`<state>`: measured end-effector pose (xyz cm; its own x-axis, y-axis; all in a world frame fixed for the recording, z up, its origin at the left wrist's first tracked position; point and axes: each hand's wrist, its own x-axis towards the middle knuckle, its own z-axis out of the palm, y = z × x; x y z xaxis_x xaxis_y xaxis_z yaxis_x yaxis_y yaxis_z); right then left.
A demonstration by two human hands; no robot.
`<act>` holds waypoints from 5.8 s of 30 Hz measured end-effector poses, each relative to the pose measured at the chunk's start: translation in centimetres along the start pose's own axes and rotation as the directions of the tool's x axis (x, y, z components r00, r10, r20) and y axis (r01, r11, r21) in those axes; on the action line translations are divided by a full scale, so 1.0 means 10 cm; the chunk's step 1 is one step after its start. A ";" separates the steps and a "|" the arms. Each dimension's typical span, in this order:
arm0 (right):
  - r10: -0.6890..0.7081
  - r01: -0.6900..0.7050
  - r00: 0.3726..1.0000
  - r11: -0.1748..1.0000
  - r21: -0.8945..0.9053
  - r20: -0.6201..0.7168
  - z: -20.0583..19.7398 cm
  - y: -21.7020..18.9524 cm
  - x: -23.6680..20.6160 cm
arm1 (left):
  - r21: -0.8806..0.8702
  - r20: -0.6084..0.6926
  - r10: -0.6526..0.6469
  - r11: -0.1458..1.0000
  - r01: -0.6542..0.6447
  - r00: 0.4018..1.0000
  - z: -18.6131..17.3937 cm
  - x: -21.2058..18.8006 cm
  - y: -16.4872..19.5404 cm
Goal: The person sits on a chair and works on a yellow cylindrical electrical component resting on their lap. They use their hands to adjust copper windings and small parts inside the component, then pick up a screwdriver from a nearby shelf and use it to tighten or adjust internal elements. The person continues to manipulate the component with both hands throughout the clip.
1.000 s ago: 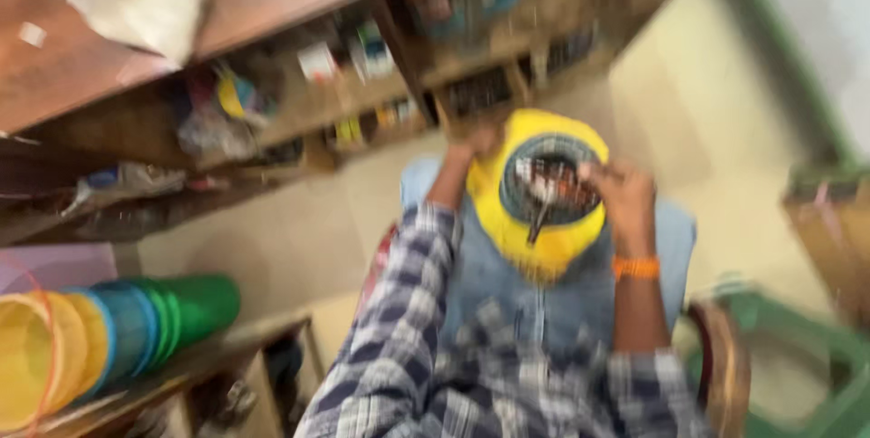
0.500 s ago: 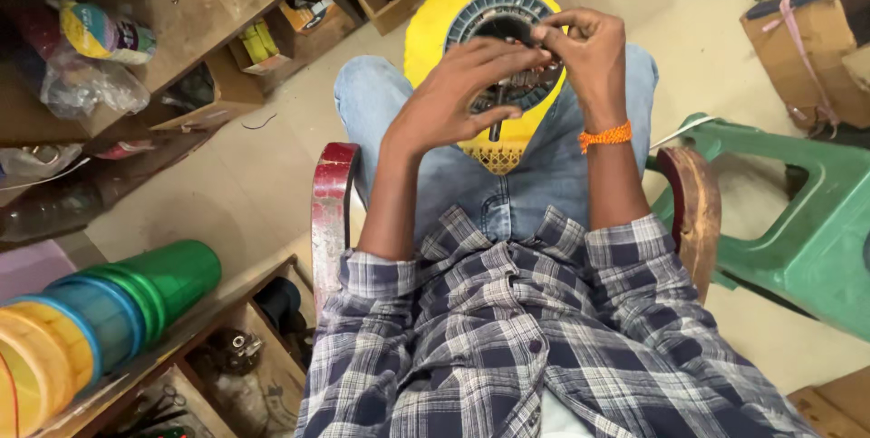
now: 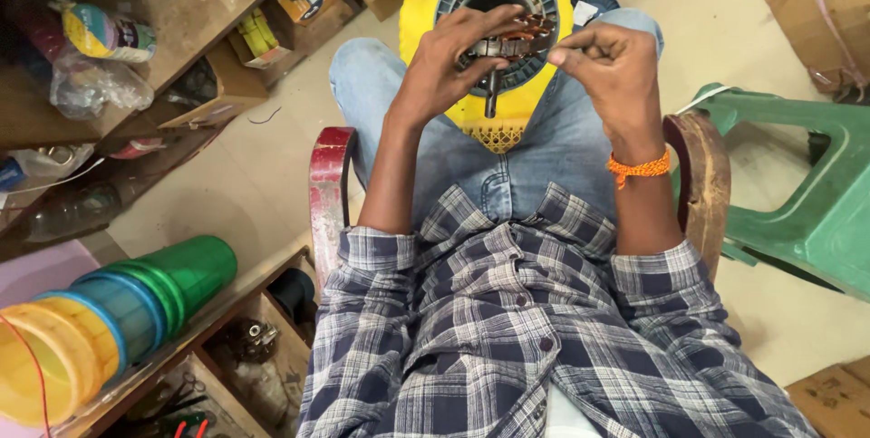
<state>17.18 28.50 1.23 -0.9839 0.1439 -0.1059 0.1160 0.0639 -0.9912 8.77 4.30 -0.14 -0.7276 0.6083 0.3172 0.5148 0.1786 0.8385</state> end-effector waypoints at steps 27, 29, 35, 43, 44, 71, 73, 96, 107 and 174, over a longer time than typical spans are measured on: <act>-0.359 0.316 0.930 0.887 -0.337 -0.072 0.64 0.30 -0.17 | 0.127 0.138 0.089 0.986 -0.107 0.986 -0.27 0.15 -0.02; -0.364 0.320 0.931 0.866 -0.385 -0.044 0.59 0.37 -0.20 | 0.306 0.103 0.210 0.923 -0.232 0.972 -0.19 0.07 0.03; -0.250 0.251 0.966 0.873 -0.418 0.059 0.57 0.43 -0.39 | 0.642 0.162 0.506 0.598 -0.480 0.847 -0.03 -0.09 0.05; -0.377 0.368 0.920 0.732 -0.573 0.110 0.06 -0.04 -0.44 | 0.581 0.035 0.469 0.709 -0.400 0.882 0.22 -0.29 0.00; -0.354 0.367 0.925 0.740 -0.563 0.138 0.05 -0.09 -0.42 | 0.559 -0.015 0.453 0.743 -0.369 0.891 0.26 -0.31 0.02; -0.145 0.147 0.989 0.903 -0.404 0.038 0.19 -0.26 0.85 | -0.726 -0.457 -0.695 0.652 0.219 0.555 1.04 -0.14 0.38; -0.133 0.120 0.991 0.899 -0.420 -0.001 0.15 -0.20 0.81 | -0.263 -0.649 -0.412 0.910 0.319 0.640 0.92 -0.23 0.55; -0.056 0.055 0.998 0.958 -0.282 0.004 0.24 -0.32 0.00 | 0.164 -0.188 0.114 0.983 -0.083 0.976 0.15 0.08 0.03; -0.363 0.324 0.932 0.849 -0.418 -0.016 0.45 0.18 -0.07 | 0.424 -0.071 0.286 0.876 -0.231 0.956 0.10 0.01 -0.01; 0.009 0.012 0.994 0.982 -0.190 0.106 -0.10 -0.37 0.14 | 0.202 -0.091 0.079 0.978 -0.060 0.993 0.13 0.11 0.12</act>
<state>15.51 29.43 4.87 -0.9917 0.0392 -0.1222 0.1282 0.2523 -0.9591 9.20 6.17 0.68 -0.7228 0.5473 0.4219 0.6382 0.2944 0.7113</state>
